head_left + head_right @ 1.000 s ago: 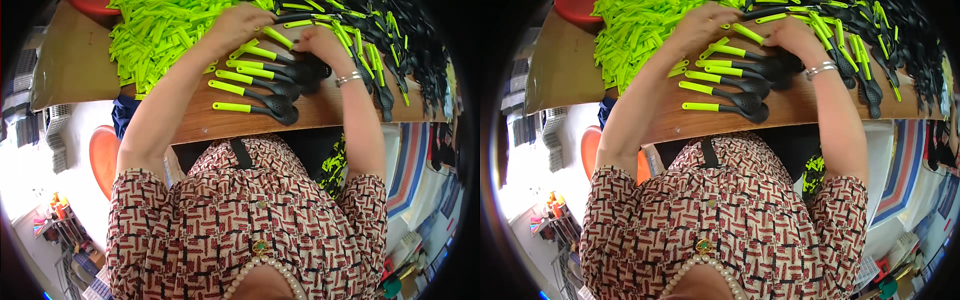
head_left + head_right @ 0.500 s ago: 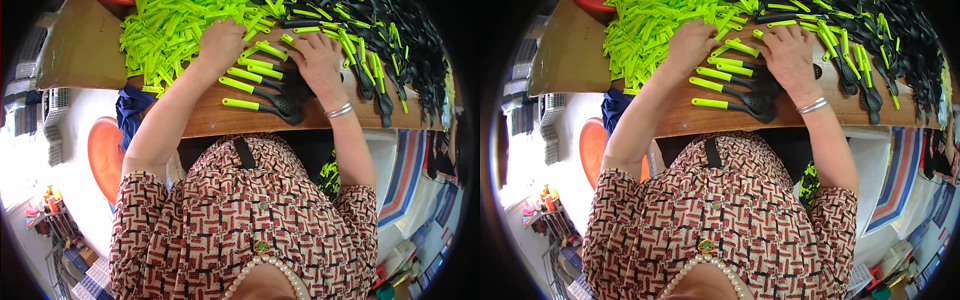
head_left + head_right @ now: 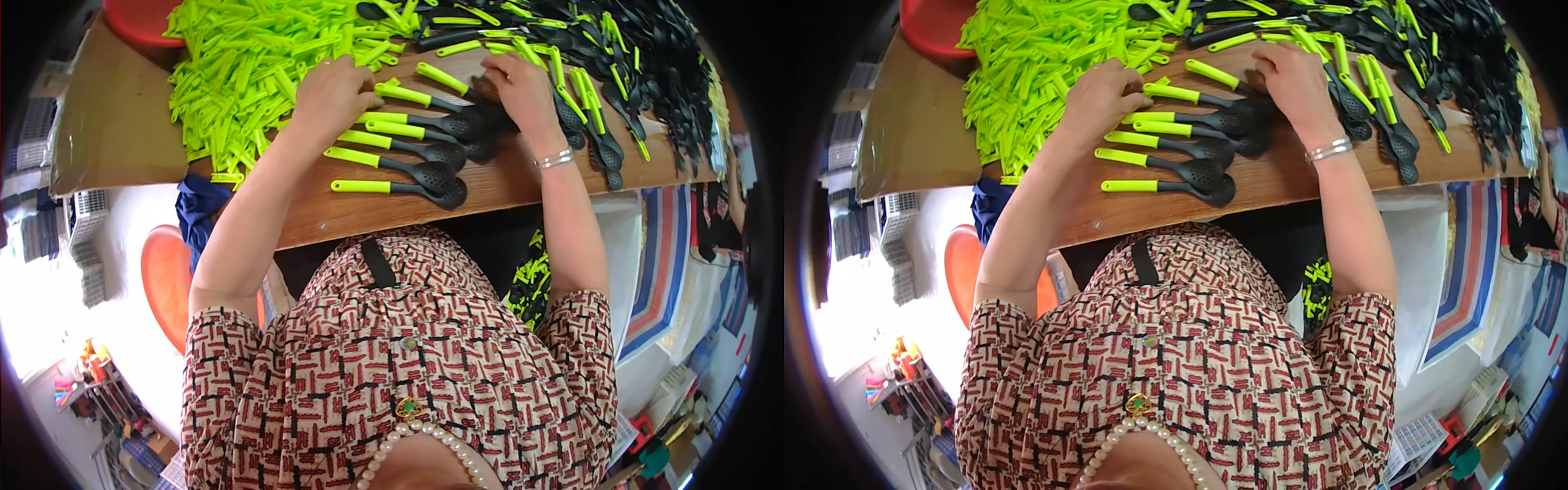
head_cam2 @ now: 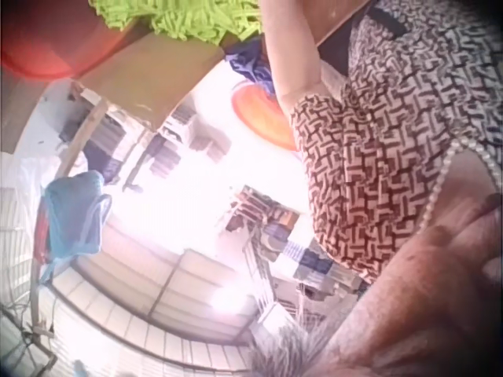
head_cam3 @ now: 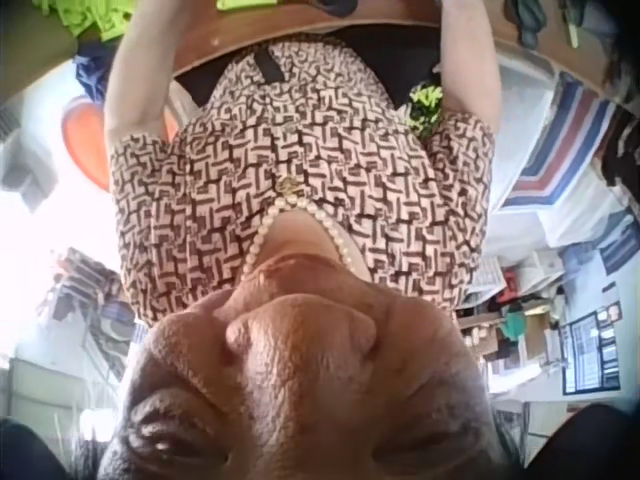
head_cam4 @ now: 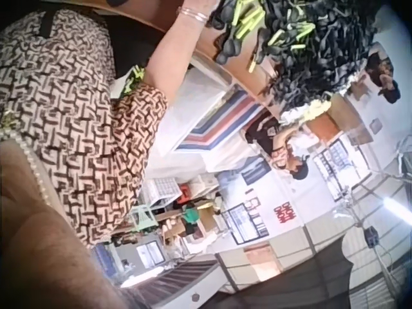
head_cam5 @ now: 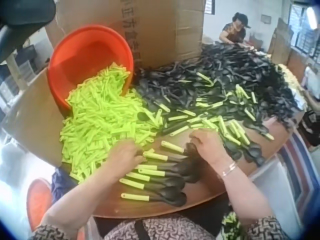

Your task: The person assembles kitchen utensils by sliding plastic handle sleeves onto the handles of slotted spoons by hand and sorts plastic handles on the workbench.

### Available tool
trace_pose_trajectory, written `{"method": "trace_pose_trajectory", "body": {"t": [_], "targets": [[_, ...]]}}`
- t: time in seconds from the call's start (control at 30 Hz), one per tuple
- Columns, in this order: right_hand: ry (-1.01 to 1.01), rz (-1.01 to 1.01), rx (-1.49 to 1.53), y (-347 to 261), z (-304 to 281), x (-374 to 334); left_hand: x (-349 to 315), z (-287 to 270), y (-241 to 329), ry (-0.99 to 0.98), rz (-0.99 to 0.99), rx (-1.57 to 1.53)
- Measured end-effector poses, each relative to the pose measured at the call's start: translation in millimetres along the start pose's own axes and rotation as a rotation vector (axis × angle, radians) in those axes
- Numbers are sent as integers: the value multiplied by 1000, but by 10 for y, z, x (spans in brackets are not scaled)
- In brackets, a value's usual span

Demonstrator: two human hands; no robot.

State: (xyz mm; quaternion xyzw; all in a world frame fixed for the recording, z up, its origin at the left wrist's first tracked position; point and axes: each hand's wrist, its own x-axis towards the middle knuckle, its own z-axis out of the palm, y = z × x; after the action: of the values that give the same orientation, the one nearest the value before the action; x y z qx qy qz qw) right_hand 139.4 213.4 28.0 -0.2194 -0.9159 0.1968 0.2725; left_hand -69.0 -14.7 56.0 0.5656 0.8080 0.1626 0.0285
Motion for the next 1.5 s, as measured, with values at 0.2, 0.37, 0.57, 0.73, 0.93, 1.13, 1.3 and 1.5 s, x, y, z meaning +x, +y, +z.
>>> {"method": "trace_pose_trajectory", "body": {"t": [0.2,0.37,0.57,0.73,0.93,1.13,1.3,1.5], "targets": [[213,-221,-455,303,-40,329,34,51,-8,-9,-20,-10],[78,-273,-502,330,-59,501,44,71,-102,105,-108,-89],[244,5,-276,740,-738,441,79,-35,-213,104,-197,-358],[94,-119,-515,934,-824,22,201,-7,-119,121,-120,-415],[163,-168,-647,507,-573,-259,354,47,230,181,5,-457],[371,12,-484,867,-759,-380,394,17,357,134,78,-420],[21,144,-554,875,-938,-550,421,89,340,116,66,-453],[-6,129,-489,1003,-900,-600,414,26,479,15,54,-424]]}}
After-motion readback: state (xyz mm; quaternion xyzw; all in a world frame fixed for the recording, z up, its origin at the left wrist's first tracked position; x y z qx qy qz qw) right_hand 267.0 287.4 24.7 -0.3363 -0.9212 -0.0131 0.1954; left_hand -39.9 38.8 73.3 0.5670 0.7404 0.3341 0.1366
